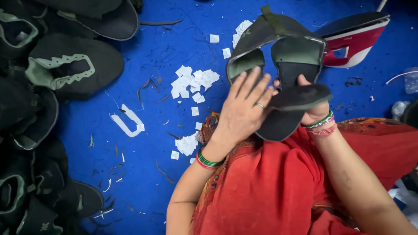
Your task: The worker is applying small white labels to shoe upper components and heat-pressing them with an electric iron.
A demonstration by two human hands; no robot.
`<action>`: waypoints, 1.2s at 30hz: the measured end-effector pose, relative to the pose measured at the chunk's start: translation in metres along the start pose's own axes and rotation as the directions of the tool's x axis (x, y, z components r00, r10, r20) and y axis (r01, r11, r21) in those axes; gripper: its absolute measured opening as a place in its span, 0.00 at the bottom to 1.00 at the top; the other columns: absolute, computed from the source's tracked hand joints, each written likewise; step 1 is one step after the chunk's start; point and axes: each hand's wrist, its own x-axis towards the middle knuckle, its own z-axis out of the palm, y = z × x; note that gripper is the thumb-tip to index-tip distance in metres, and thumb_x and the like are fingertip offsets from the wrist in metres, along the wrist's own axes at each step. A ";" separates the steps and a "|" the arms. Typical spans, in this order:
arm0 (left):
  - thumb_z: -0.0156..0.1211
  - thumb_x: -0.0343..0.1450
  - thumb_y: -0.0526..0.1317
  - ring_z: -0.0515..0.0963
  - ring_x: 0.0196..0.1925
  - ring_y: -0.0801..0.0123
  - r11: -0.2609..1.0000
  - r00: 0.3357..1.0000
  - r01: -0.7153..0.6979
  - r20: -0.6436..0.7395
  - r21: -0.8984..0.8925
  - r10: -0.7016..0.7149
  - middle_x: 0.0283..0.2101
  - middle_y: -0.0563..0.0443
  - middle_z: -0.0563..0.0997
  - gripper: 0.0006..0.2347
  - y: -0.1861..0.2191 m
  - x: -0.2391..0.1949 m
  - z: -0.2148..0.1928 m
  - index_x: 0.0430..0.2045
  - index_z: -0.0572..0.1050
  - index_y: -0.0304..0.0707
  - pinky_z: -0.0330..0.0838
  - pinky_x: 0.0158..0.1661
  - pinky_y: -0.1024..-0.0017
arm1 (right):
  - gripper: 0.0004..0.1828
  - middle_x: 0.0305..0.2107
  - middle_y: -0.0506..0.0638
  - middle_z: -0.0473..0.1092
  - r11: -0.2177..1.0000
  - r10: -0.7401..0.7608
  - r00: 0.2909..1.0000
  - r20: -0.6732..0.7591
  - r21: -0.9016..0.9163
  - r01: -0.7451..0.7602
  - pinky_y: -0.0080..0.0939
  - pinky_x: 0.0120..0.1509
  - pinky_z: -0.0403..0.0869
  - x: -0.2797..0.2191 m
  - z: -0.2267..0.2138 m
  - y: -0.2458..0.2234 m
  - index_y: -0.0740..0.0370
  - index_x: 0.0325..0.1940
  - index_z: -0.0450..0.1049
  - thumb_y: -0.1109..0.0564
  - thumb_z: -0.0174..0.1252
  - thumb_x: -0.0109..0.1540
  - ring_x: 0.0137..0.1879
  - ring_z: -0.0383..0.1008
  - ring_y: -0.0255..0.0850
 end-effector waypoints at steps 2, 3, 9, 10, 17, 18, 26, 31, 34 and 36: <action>0.69 0.67 0.37 0.68 0.72 0.50 0.995 0.998 -0.067 -0.001 0.071 0.067 0.63 0.41 0.75 0.19 0.001 -0.002 0.004 0.52 0.77 0.33 0.59 0.71 0.52 | 0.31 0.62 0.61 0.69 0.997 -0.023 0.998 -0.059 -0.072 0.018 0.59 0.72 0.69 -0.002 0.019 -0.005 0.66 0.76 0.60 0.41 0.41 0.78 0.66 0.72 0.55; 0.68 0.68 0.36 0.70 0.72 0.54 0.981 0.991 -0.133 0.005 0.143 0.134 0.63 0.43 0.77 0.18 0.002 -0.004 0.005 0.52 0.77 0.32 0.61 0.72 0.54 | 0.32 0.63 0.60 0.69 0.989 -0.049 0.992 -0.114 -0.145 0.032 0.57 0.70 0.70 -0.002 0.029 -0.007 0.64 0.77 0.60 0.40 0.42 0.76 0.64 0.72 0.53; 0.54 0.78 0.49 0.83 0.43 0.43 0.835 0.806 0.535 0.374 -0.130 -0.458 0.34 0.36 0.83 0.15 0.006 0.013 0.016 0.38 0.79 0.36 0.76 0.47 0.51 | 0.19 0.61 0.53 0.65 -0.227 -0.797 0.534 0.282 -0.959 0.169 0.44 0.59 0.76 -0.025 0.099 0.000 0.63 0.70 0.62 0.49 0.45 0.80 0.61 0.73 0.42; 0.54 0.78 0.49 0.83 0.43 0.43 0.828 0.801 0.546 0.370 -0.127 -0.471 0.34 0.36 0.83 0.15 -0.008 0.012 0.040 0.38 0.79 0.36 0.76 0.47 0.51 | 0.19 0.61 0.53 0.65 -0.224 -0.789 0.546 0.281 -0.960 0.171 0.44 0.59 0.76 -0.028 0.089 0.004 0.63 0.70 0.62 0.49 0.45 0.80 0.61 0.73 0.42; 0.52 0.74 0.46 0.83 0.44 0.43 0.752 0.725 0.660 0.264 0.000 -0.636 0.38 0.38 0.84 0.11 -0.104 -0.032 0.134 0.37 0.80 0.41 0.75 0.45 0.46 | 0.32 0.64 0.60 0.68 -0.612 -0.020 0.968 0.252 -0.769 0.187 0.53 0.73 0.64 -0.012 0.005 0.040 0.60 0.67 0.66 0.57 0.61 0.59 0.69 0.66 0.56; 0.51 0.77 0.44 0.84 0.45 0.48 0.777 0.768 0.627 0.122 0.062 -0.629 0.39 0.42 0.85 0.10 -0.116 -0.045 0.137 0.37 0.79 0.40 0.75 0.46 0.48 | 0.42 0.62 0.65 0.66 -0.644 0.055 0.968 0.244 -0.733 0.221 0.56 0.71 0.60 -0.008 0.004 0.045 0.66 0.66 0.64 0.54 0.67 0.49 0.67 0.63 0.60; 0.62 0.68 0.36 0.87 0.38 0.58 0.406 0.385 0.900 -0.147 -0.161 -0.911 0.35 0.46 0.86 0.06 -0.194 -0.190 0.036 0.35 0.82 0.41 0.79 0.38 0.65 | 0.33 0.54 0.62 0.70 -0.897 -0.009 0.994 0.107 -0.440 0.040 0.53 0.69 0.68 0.013 0.010 0.089 0.67 0.62 0.68 0.57 0.62 0.53 0.64 0.69 0.58; 0.66 0.66 0.40 0.88 0.37 0.59 0.243 0.241 0.963 -0.028 -0.120 -0.970 0.33 0.49 0.87 0.07 -0.180 -0.193 0.035 0.33 0.83 0.44 0.79 0.39 0.65 | 0.27 0.56 0.59 0.72 -0.927 -0.012 0.926 0.378 -0.351 0.131 0.56 0.70 0.68 0.026 0.027 0.077 0.63 0.62 0.72 0.61 0.55 0.57 0.63 0.70 0.54; 0.71 0.63 0.45 0.86 0.38 0.57 0.210 0.211 0.977 0.075 -0.022 -0.975 0.33 0.50 0.86 0.10 -0.159 -0.171 0.036 0.33 0.82 0.44 0.78 0.40 0.62 | 0.31 0.56 0.53 0.73 -0.933 -0.052 0.952 0.303 -0.353 0.061 0.53 0.60 0.67 0.030 0.035 0.069 0.58 0.64 0.75 0.62 0.56 0.55 0.59 0.71 0.51; 0.75 0.59 0.45 0.84 0.39 0.54 0.288 0.286 0.956 0.040 0.049 -0.957 0.33 0.48 0.84 0.13 -0.149 -0.167 0.042 0.30 0.80 0.41 0.76 0.38 0.59 | 0.29 0.56 0.50 0.74 -0.927 -0.004 0.963 0.269 -0.362 0.097 0.50 0.58 0.66 0.028 0.031 0.070 0.57 0.63 0.76 0.61 0.57 0.56 0.57 0.71 0.48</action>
